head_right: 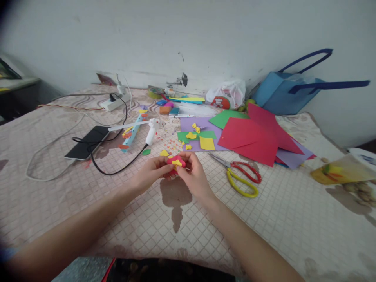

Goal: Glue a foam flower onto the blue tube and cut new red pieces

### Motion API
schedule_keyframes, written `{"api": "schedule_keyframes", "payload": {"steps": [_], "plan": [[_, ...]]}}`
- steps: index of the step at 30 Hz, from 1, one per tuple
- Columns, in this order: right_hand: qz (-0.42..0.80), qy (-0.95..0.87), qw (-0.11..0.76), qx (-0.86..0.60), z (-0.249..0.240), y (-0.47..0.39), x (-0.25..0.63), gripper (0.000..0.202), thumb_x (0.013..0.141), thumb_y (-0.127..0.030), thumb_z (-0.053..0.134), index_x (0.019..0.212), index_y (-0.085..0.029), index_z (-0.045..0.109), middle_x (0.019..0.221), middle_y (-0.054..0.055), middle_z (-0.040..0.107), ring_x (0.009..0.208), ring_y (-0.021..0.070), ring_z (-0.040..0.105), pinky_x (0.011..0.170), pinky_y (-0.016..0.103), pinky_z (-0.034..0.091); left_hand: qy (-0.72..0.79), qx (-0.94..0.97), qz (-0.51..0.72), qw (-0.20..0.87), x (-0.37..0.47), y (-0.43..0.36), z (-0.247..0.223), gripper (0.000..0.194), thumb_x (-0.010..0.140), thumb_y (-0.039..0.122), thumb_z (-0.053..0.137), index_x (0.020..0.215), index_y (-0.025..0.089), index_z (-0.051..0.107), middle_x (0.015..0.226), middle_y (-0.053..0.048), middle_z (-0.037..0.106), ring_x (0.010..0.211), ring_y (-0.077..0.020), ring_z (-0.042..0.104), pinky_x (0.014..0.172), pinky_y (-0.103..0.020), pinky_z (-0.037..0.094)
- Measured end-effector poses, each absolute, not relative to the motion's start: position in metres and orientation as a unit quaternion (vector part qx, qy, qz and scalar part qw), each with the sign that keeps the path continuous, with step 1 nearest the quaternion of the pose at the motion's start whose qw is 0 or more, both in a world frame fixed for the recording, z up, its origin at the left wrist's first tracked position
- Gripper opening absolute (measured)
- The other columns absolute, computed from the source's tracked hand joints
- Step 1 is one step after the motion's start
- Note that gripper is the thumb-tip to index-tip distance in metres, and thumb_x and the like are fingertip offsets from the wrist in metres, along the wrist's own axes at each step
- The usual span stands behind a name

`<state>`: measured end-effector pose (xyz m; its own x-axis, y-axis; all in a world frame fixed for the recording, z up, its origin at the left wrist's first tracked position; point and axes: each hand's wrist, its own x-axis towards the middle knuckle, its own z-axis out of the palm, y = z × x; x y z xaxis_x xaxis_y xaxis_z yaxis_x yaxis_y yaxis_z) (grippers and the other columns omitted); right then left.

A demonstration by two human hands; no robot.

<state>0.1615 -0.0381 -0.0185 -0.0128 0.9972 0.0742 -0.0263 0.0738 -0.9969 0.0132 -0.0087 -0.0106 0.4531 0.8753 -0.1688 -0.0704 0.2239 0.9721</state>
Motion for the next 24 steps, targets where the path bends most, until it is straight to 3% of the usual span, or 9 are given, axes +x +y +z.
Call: {"api": "schedule_keyframes", "payload": {"steps": [8, 15, 24], "plan": [[0.482, -0.525, 0.516, -0.474, -0.0192, -0.0367, 0.1615, 0.027, 0.077, -0.019, 0.057, 0.102, -0.026, 0.051, 0.102, 0.001, 0.057, 0.087, 0.0148, 0.055, 0.069, 0.027, 0.046, 0.4, 0.517, 0.346, 0.673, 0.0132, -0.009, -0.0097, 0.025, 0.074, 0.035, 0.065, 0.08, 0.011, 0.059, 0.07, -0.003, 0.062, 0.056, -0.0084, 0.057, 0.057, -0.022, 0.046], [0.49, -0.523, 0.518, -0.466, -0.0178, -0.0377, 0.1619, 0.027, 0.077, -0.018, 0.056, 0.102, -0.026, 0.051, 0.102, 0.001, 0.056, 0.089, 0.0147, 0.055, 0.069, 0.026, 0.046, 0.392, 0.523, 0.345, 0.674, 0.0125, -0.0081, -0.0112, 0.016, 0.073, 0.022, 0.064, 0.083, 0.011, 0.058, 0.072, -0.002, 0.062, 0.062, -0.0089, 0.058, 0.058, -0.021, 0.046], [0.483, -0.513, 0.523, -0.479, -0.0172, -0.0373, 0.1612, 0.025, 0.077, -0.019, 0.056, 0.101, -0.026, 0.053, 0.101, 0.001, 0.058, 0.088, 0.0143, 0.056, 0.07, 0.027, 0.047, 0.393, 0.526, 0.343, 0.672, 0.0135, -0.0077, -0.013, 0.014, 0.074, 0.019, 0.063, 0.083, 0.01, 0.058, 0.071, -0.002, 0.062, 0.057, -0.0072, 0.056, 0.057, -0.021, 0.045]]}}
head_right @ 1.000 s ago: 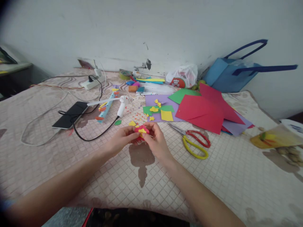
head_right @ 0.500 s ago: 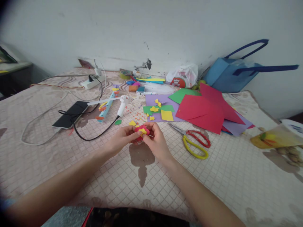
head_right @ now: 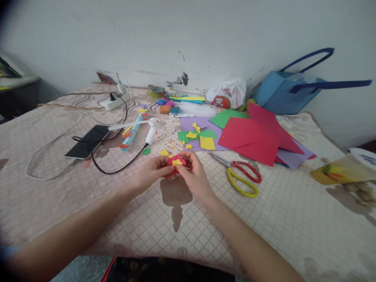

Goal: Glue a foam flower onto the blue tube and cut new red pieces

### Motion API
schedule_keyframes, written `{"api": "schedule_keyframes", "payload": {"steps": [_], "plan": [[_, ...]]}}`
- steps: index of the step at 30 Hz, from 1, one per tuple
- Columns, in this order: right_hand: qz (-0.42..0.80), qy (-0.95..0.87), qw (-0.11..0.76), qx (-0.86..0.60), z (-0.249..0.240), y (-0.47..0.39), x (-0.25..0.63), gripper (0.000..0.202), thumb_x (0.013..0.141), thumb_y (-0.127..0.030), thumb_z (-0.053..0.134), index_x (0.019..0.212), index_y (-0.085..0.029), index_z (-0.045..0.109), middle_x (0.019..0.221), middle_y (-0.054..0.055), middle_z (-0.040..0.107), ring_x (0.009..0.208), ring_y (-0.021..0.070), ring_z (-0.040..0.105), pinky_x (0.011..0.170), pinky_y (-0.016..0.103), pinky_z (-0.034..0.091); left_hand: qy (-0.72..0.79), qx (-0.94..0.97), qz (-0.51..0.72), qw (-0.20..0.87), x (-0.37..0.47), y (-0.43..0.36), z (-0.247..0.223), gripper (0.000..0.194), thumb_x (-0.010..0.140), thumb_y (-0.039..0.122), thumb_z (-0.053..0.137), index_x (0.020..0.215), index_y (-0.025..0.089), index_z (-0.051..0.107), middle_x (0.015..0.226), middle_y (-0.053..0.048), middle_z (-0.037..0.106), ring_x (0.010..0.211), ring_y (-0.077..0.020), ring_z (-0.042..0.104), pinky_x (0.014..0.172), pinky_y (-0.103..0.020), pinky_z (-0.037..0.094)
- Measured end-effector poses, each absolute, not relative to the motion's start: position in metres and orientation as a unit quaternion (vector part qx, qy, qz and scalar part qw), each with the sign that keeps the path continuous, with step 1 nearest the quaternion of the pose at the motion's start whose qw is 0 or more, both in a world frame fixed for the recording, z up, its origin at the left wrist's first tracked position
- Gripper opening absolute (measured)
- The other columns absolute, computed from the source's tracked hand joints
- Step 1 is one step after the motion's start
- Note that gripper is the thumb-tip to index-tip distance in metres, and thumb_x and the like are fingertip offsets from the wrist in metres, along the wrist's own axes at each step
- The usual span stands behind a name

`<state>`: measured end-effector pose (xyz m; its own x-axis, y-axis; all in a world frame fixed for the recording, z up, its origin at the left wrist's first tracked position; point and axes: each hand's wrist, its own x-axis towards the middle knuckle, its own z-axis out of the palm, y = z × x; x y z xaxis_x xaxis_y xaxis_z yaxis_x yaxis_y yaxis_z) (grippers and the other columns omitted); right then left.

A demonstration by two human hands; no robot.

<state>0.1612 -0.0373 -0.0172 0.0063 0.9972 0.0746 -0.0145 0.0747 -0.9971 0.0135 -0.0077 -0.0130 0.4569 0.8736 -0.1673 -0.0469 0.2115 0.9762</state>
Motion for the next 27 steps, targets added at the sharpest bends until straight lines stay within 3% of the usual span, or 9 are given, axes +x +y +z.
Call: {"api": "schedule_keyframes", "payload": {"steps": [6, 12, 19, 27], "plan": [[0.477, -0.517, 0.525, -0.48, -0.0194, -0.0368, 0.1619, 0.023, 0.079, -0.02, 0.053, 0.101, -0.026, 0.053, 0.102, 0.002, 0.058, 0.09, 0.0147, 0.056, 0.073, 0.027, 0.047, 0.389, 0.526, 0.344, 0.674, 0.0129, -0.0089, -0.0117, 0.016, 0.073, 0.021, 0.064, 0.082, 0.01, 0.058, 0.071, -0.002, 0.063, 0.056, -0.0069, 0.057, 0.056, -0.02, 0.045], [0.473, -0.524, 0.521, -0.481, -0.0195, -0.0361, 0.1612, 0.022, 0.079, -0.019, 0.054, 0.1, -0.025, 0.053, 0.102, 0.002, 0.059, 0.091, 0.0146, 0.056, 0.077, 0.028, 0.046, 0.397, 0.518, 0.34, 0.677, 0.014, -0.0102, -0.0073, 0.028, 0.075, 0.034, 0.065, 0.084, 0.009, 0.059, 0.075, -0.005, 0.064, 0.057, -0.0086, 0.058, 0.058, -0.023, 0.047], [0.473, -0.53, 0.523, -0.472, -0.0202, -0.0364, 0.1614, 0.018, 0.081, -0.022, 0.054, 0.099, -0.025, 0.053, 0.102, 0.002, 0.058, 0.092, 0.0149, 0.056, 0.076, 0.028, 0.047, 0.413, 0.5, 0.347, 0.677, 0.0154, -0.0096, -0.0097, 0.015, 0.079, 0.023, 0.06, 0.081, 0.009, 0.059, 0.068, -0.002, 0.063, 0.053, -0.0067, 0.057, 0.055, -0.02, 0.047], [0.487, -0.523, 0.52, -0.468, -0.0202, -0.0369, 0.1607, 0.024, 0.078, -0.018, 0.057, 0.1, -0.026, 0.052, 0.099, 0.0, 0.057, 0.086, 0.013, 0.055, 0.068, 0.024, 0.047, 0.406, 0.502, 0.349, 0.679, 0.0144, -0.0094, -0.01, 0.012, 0.078, 0.022, 0.06, 0.079, 0.01, 0.059, 0.065, 0.0, 0.06, 0.052, -0.0064, 0.056, 0.054, -0.019, 0.046]]}}
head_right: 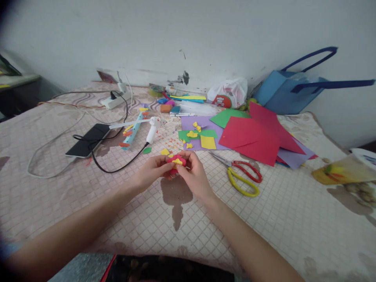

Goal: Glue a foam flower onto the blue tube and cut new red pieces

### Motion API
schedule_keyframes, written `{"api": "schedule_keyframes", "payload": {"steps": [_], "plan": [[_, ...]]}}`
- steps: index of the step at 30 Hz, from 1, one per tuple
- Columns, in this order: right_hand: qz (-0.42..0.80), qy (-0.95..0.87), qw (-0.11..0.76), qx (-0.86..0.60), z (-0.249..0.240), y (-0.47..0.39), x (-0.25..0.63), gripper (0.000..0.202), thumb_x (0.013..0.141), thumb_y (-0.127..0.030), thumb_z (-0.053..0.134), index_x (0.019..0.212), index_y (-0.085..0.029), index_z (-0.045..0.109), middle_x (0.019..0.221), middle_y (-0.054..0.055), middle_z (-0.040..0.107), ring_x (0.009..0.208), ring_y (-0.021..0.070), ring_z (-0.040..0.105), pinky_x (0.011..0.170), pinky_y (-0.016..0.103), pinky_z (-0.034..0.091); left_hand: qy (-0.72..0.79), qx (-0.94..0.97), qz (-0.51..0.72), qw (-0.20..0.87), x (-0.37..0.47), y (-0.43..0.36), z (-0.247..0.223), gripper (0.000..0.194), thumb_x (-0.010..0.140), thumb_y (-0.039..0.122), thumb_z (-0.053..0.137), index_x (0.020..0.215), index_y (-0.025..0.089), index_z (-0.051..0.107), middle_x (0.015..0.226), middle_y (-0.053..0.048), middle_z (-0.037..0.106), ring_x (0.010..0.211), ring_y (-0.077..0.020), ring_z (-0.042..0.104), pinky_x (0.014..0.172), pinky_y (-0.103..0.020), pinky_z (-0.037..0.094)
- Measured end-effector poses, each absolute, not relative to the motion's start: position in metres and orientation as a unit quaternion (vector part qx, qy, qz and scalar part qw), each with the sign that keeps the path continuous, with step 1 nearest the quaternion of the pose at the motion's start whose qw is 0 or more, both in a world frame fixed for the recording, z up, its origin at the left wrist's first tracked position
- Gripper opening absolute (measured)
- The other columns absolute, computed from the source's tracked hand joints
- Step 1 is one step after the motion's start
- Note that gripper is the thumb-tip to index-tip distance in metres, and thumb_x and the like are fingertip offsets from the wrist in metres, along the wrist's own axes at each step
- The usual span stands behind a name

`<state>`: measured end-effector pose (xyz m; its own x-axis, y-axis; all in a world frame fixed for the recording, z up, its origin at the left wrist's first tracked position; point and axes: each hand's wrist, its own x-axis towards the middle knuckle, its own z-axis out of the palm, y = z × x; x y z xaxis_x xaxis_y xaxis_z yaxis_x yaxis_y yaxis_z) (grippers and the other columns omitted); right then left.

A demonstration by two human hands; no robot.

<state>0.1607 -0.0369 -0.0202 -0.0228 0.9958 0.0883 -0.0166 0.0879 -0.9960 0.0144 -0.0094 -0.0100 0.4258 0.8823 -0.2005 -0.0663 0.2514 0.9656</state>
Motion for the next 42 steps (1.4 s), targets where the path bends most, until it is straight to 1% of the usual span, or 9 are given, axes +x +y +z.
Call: {"api": "schedule_keyframes", "payload": {"steps": [10, 12, 16, 18, 21, 26, 31, 35, 42], "plan": [[0.488, -0.524, 0.515, -0.471, -0.0171, -0.0387, 0.1607, 0.025, 0.077, -0.018, 0.055, 0.101, -0.026, 0.052, 0.099, 0.001, 0.057, 0.087, 0.0138, 0.055, 0.068, 0.026, 0.046, 0.41, 0.496, 0.344, 0.684, 0.015, -0.0093, -0.0121, 0.009, 0.08, 0.019, 0.056, 0.078, 0.011, 0.058, 0.065, -0.001, 0.061, 0.056, -0.0072, 0.057, 0.056, -0.02, 0.047], [0.483, -0.525, 0.514, -0.476, -0.0168, -0.0388, 0.1604, 0.025, 0.077, -0.018, 0.055, 0.1, -0.026, 0.052, 0.099, 0.0, 0.057, 0.086, 0.0138, 0.055, 0.069, 0.026, 0.046, 0.411, 0.497, 0.344, 0.683, 0.015, -0.0098, -0.0107, 0.012, 0.08, 0.023, 0.058, 0.078, 0.011, 0.058, 0.065, -0.001, 0.061, 0.057, -0.0079, 0.058, 0.056, -0.02, 0.047], [0.479, -0.527, 0.513, -0.48, -0.0171, -0.0387, 0.1595, 0.023, 0.078, -0.021, 0.055, 0.1, -0.026, 0.052, 0.098, 0.001, 0.057, 0.084, 0.0141, 0.055, 0.065, 0.026, 0.046, 0.413, 0.516, 0.338, 0.67, 0.0143, -0.0109, -0.0075, 0.022, 0.077, 0.033, 0.063, 0.078, 0.012, 0.058, 0.068, -0.002, 0.062, 0.055, -0.0078, 0.057, 0.054, -0.021, 0.047], [0.479, -0.528, 0.513, -0.478, -0.0179, -0.0385, 0.1593, 0.023, 0.078, -0.022, 0.056, 0.1, -0.026, 0.051, 0.099, 0.001, 0.057, 0.085, 0.0144, 0.055, 0.065, 0.026, 0.046, 0.409, 0.527, 0.34, 0.662, 0.014, -0.0113, -0.0067, 0.024, 0.074, 0.035, 0.065, 0.079, 0.012, 0.058, 0.069, -0.002, 0.063, 0.055, -0.0079, 0.058, 0.053, -0.02, 0.046], [0.481, -0.531, 0.514, -0.472, -0.0193, -0.038, 0.1597, 0.024, 0.077, -0.021, 0.056, 0.1, -0.026, 0.051, 0.099, 0.001, 0.057, 0.086, 0.0145, 0.055, 0.066, 0.026, 0.047, 0.403, 0.535, 0.352, 0.654, 0.014, -0.0115, -0.0064, 0.026, 0.073, 0.034, 0.067, 0.079, 0.012, 0.057, 0.067, -0.001, 0.062, 0.056, -0.0084, 0.058, 0.053, -0.02, 0.046], [0.48, -0.531, 0.515, -0.471, -0.0194, -0.0376, 0.1609, 0.024, 0.077, -0.018, 0.054, 0.1, -0.025, 0.052, 0.1, 0.001, 0.057, 0.088, 0.0144, 0.055, 0.07, 0.027, 0.046, 0.413, 0.524, 0.352, 0.657, 0.0148, -0.0112, -0.0063, 0.02, 0.077, 0.03, 0.063, 0.078, 0.011, 0.056, 0.065, -0.001, 0.061, 0.054, -0.008, 0.057, 0.055, -0.021, 0.047], [0.488, -0.522, 0.512, -0.477, -0.0182, -0.0385, 0.1604, 0.024, 0.077, -0.02, 0.055, 0.101, -0.025, 0.051, 0.098, 0.001, 0.057, 0.084, 0.0139, 0.055, 0.064, 0.025, 0.046, 0.411, 0.523, 0.35, 0.66, 0.015, -0.0103, -0.009, 0.013, 0.08, 0.023, 0.059, 0.078, 0.011, 0.055, 0.064, 0.0, 0.06, 0.053, -0.0067, 0.057, 0.055, -0.02, 0.047], [0.485, -0.525, 0.512, -0.477, -0.0175, -0.0387, 0.1601, 0.024, 0.077, -0.02, 0.055, 0.1, -0.026, 0.051, 0.098, 0.001, 0.057, 0.086, 0.0141, 0.055, 0.065, 0.025, 0.046, 0.41, 0.523, 0.346, 0.662, 0.0153, -0.0098, -0.0094, 0.011, 0.081, 0.021, 0.057, 0.078, 0.011, 0.056, 0.064, 0.0, 0.061, 0.054, -0.0065, 0.057, 0.055, -0.019, 0.047], [0.476, -0.531, 0.511, -0.48, -0.0175, -0.0381, 0.1596, 0.023, 0.078, -0.022, 0.056, 0.1, -0.026, 0.052, 0.1, 0.001, 0.058, 0.086, 0.0143, 0.055, 0.07, 0.027, 0.047, 0.403, 0.528, 0.349, 0.661, 0.0151, -0.012, -0.0058, 0.021, 0.077, 0.032, 0.063, 0.076, 0.012, 0.057, 0.062, -0.001, 0.062, 0.053, -0.0078, 0.058, 0.052, -0.019, 0.045]]}}
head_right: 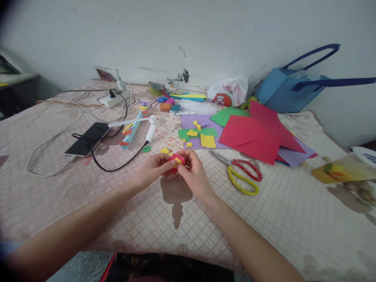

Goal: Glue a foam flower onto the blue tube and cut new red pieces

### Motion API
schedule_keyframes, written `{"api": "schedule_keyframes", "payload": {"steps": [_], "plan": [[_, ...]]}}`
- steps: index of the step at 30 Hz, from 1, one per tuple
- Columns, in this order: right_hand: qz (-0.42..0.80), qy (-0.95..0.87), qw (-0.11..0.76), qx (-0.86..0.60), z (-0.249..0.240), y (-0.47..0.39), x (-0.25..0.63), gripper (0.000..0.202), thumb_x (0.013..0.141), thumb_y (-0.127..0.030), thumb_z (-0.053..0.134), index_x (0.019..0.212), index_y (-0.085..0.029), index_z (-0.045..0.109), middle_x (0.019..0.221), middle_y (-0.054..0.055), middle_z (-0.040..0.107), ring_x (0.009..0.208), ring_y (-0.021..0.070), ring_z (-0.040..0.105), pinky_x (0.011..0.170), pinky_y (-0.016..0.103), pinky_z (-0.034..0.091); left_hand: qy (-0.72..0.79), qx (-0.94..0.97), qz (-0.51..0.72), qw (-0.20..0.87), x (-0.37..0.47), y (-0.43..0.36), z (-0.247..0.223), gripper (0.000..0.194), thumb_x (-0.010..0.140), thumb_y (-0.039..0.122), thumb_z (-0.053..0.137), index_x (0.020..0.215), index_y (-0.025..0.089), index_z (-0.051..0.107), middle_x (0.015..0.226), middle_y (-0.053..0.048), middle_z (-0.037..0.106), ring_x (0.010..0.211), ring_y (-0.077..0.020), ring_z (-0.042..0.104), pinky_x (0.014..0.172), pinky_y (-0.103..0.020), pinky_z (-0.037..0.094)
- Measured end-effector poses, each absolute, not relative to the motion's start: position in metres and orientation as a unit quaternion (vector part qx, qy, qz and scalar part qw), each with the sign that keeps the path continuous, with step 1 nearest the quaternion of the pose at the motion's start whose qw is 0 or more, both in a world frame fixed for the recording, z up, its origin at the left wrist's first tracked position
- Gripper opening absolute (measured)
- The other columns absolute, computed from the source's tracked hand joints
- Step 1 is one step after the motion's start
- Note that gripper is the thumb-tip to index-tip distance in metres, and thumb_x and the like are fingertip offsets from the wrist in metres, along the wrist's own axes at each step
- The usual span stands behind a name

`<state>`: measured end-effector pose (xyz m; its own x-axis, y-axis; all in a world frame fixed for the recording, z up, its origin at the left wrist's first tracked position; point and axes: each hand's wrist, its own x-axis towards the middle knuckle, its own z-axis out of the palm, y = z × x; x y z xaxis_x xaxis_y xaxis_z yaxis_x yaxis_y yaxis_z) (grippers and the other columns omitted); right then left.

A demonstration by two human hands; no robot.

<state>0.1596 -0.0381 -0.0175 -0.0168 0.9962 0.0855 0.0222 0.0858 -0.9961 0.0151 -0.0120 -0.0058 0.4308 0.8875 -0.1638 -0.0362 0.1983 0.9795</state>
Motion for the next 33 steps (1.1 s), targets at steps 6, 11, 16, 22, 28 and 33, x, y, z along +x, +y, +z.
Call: {"api": "schedule_keyframes", "payload": {"steps": [6, 11, 16, 22, 28, 33], "plan": [[0.482, -0.53, 0.513, -0.474, -0.0197, -0.0377, 0.1603, 0.026, 0.077, -0.018, 0.054, 0.101, -0.026, 0.052, 0.099, 0.001, 0.057, 0.087, 0.0148, 0.055, 0.066, 0.026, 0.047, 0.409, 0.519, 0.349, 0.665, 0.0147, -0.0105, -0.0083, 0.015, 0.078, 0.024, 0.062, 0.079, 0.011, 0.056, 0.063, 0.0, 0.061, 0.053, -0.0068, 0.058, 0.053, -0.019, 0.046], [0.475, -0.532, 0.513, -0.478, -0.0207, -0.0376, 0.1618, 0.026, 0.077, -0.018, 0.053, 0.102, -0.026, 0.052, 0.1, 0.001, 0.057, 0.087, 0.0148, 0.055, 0.071, 0.027, 0.047, 0.403, 0.517, 0.349, 0.67, 0.0147, -0.0102, -0.0088, 0.014, 0.079, 0.024, 0.061, 0.079, 0.011, 0.056, 0.065, -0.001, 0.062, 0.053, -0.0069, 0.058, 0.055, -0.02, 0.048], [0.479, -0.527, 0.514, -0.478, -0.0195, -0.0378, 0.1615, 0.024, 0.078, -0.02, 0.053, 0.101, -0.025, 0.052, 0.101, 0.001, 0.058, 0.088, 0.0151, 0.055, 0.072, 0.028, 0.047, 0.405, 0.511, 0.354, 0.671, 0.0148, -0.0107, -0.0089, 0.014, 0.079, 0.024, 0.061, 0.079, 0.011, 0.056, 0.065, -0.001, 0.062, 0.053, -0.0069, 0.058, 0.056, -0.02, 0.048], [0.481, -0.518, 0.517, -0.483, -0.0177, -0.038, 0.1609, 0.024, 0.077, -0.022, 0.056, 0.1, -0.026, 0.053, 0.098, 0.001, 0.058, 0.087, 0.0151, 0.055, 0.075, 0.029, 0.047, 0.402, 0.516, 0.348, 0.672, 0.0154, -0.0114, -0.0062, 0.011, 0.079, 0.021, 0.06, 0.076, 0.011, 0.055, 0.063, 0.0, 0.061, 0.052, -0.0065, 0.056, 0.053, -0.019, 0.046], [0.483, -0.518, 0.52, -0.477, -0.0182, -0.0376, 0.161, 0.023, 0.078, -0.02, 0.055, 0.1, -0.025, 0.053, 0.099, 0.001, 0.057, 0.088, 0.0147, 0.055, 0.074, 0.028, 0.046, 0.406, 0.51, 0.349, 0.674, 0.016, -0.0114, -0.0063, 0.01, 0.082, 0.02, 0.056, 0.076, 0.012, 0.056, 0.064, -0.001, 0.061, 0.055, -0.0073, 0.058, 0.056, -0.02, 0.047], [0.494, -0.508, 0.52, -0.476, -0.0178, -0.0388, 0.16, 0.023, 0.078, -0.023, 0.057, 0.1, -0.025, 0.052, 0.098, 0.001, 0.057, 0.086, 0.0143, 0.055, 0.071, 0.027, 0.047, 0.406, 0.512, 0.351, 0.671, 0.0161, -0.0109, -0.008, 0.009, 0.082, 0.018, 0.055, 0.075, 0.012, 0.055, 0.063, 0.0, 0.061, 0.053, -0.0069, 0.057, 0.055, -0.02, 0.048]]}}
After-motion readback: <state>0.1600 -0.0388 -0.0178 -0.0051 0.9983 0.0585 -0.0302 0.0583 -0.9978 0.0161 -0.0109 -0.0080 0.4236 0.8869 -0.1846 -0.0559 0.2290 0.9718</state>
